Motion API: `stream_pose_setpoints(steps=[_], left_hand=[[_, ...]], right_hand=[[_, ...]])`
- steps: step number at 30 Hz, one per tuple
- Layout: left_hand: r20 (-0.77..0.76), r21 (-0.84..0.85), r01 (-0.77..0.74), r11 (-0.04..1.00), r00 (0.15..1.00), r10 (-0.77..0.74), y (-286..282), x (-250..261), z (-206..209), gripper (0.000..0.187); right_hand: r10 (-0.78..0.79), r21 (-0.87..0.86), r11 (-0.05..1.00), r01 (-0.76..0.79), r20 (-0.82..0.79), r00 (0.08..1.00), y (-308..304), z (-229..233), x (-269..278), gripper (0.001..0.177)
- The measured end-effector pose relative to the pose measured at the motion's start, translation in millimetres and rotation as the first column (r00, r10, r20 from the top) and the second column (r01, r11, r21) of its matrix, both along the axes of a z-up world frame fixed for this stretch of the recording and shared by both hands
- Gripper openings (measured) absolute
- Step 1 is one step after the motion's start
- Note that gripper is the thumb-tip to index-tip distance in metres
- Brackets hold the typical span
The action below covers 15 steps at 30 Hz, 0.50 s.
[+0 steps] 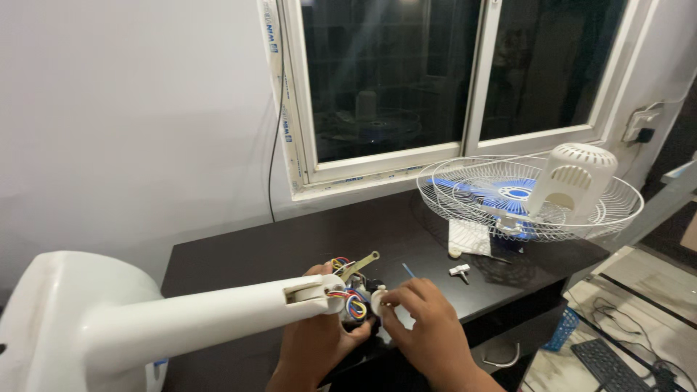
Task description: The person works on the motor and internal wiring of a disassembled electric fan on a desk. They repeatedly insert and remove a small white plastic part, adjust wires, and use a screwdriver to tighten a screw on the motor housing. The fan head and other components remain disassembled on the desk.
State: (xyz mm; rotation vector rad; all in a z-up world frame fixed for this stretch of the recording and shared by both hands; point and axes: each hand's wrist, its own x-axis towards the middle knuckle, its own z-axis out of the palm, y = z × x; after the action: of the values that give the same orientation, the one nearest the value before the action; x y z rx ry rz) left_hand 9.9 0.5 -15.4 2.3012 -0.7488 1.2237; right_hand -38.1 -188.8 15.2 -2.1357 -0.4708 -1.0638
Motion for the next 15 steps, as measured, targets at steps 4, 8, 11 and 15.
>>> stream_pose_setpoints(steps=[4,8,11,15], left_hand=[[0.030,0.003,0.008,1.000,1.000,-0.008,-0.4,0.0,2.3,0.112],[0.038,0.006,-0.007,1.000,0.999,0.006,-1.0,-0.4,1.4,0.118],[-0.016,-0.003,-0.005,1.000,1.000,0.005,-1.0,2.3,0.1,0.118],[0.039,-0.034,0.038,0.999,0.999,-0.037,-3.1,6.8,0.5,0.118]], right_hand=[[-0.119,-0.080,0.990,0.117,-0.021,0.993,2.7,1.3,4.7,0.015],[-0.123,-0.050,0.992,0.119,-0.079,0.989,2.7,2.6,4.0,0.015],[-0.014,0.021,1.000,0.015,-0.017,1.000,1.7,0.3,2.1,0.013],[-0.106,-0.025,0.994,0.106,0.002,0.994,3.8,-2.8,8.1,0.016]])
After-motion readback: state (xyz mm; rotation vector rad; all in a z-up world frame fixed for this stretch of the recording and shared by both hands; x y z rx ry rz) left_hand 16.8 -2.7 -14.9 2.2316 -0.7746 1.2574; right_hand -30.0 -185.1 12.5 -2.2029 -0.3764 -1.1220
